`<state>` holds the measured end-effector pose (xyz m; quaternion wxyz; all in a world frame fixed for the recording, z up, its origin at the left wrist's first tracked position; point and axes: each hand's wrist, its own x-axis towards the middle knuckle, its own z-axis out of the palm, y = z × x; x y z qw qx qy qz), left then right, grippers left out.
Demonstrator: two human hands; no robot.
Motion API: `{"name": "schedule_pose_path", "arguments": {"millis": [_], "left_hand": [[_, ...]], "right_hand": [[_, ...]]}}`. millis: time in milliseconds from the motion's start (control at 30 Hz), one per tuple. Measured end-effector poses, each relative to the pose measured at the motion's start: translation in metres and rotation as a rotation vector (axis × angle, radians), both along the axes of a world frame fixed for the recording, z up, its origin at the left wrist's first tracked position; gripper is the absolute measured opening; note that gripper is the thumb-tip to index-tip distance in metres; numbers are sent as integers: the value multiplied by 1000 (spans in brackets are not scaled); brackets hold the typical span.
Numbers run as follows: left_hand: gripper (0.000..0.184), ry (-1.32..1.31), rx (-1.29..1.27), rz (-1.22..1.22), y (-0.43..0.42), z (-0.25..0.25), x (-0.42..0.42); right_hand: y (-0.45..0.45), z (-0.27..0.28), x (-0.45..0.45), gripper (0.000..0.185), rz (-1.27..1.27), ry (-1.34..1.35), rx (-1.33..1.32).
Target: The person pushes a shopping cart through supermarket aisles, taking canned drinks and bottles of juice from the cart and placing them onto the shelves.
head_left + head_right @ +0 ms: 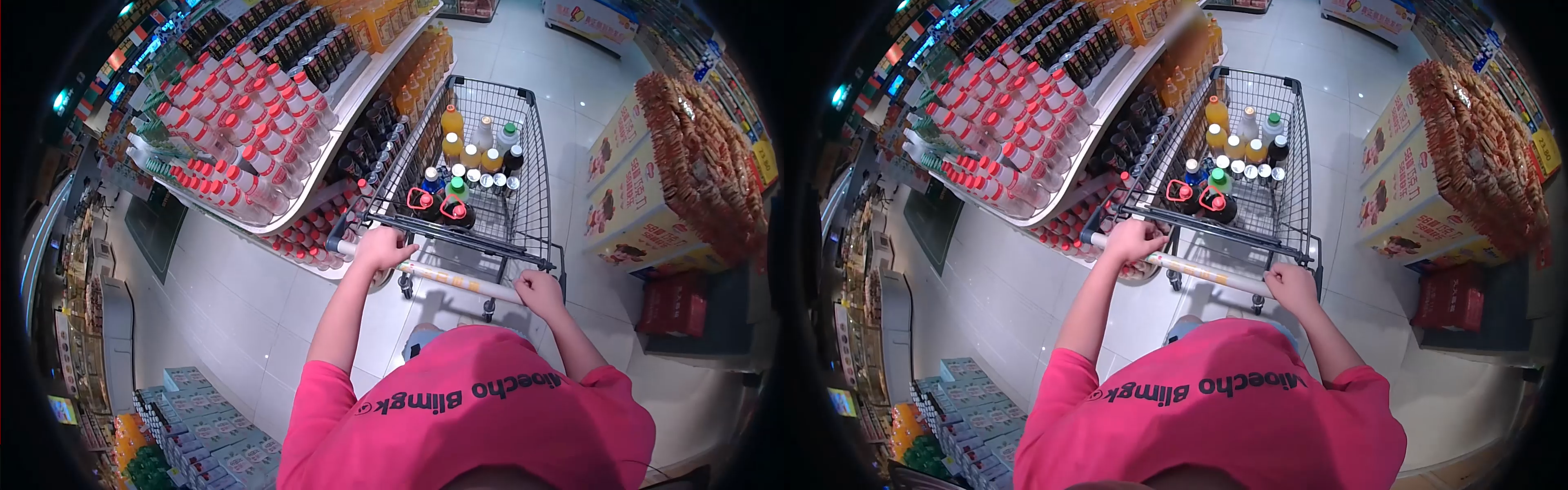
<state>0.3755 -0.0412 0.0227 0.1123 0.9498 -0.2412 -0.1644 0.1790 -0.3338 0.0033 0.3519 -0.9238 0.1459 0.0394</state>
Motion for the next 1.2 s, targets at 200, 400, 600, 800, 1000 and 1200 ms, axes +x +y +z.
{"name": "schedule_pose_path", "arguments": {"millis": [200, 400, 600, 800, 1000, 1200], "left_hand": [[43, -27, -5, -9, -1, -2, 22], [42, -57, -20, -60, 3, 0, 40], [43, -91, -11, -102, 11, -2, 52], [42, -6, -14, -53, 13, 2, 56], [38, -122, -30, -23, 13, 0, 55], [27, -345, 18, 173, 10, -20, 51]], "right_hand": [[-21, -18, 28, 27, -5, -21, 399], [-22, -26, 45, 22, -81, 22, 702], [-19, -24, 57, 19, -109, 98, 707], [-21, -30, 67, 19, -107, 177, 742], [-20, -22, 78, 19, -43, 281, 946], [-15, -18, 91, 21, 107, 426, 1074]]}}
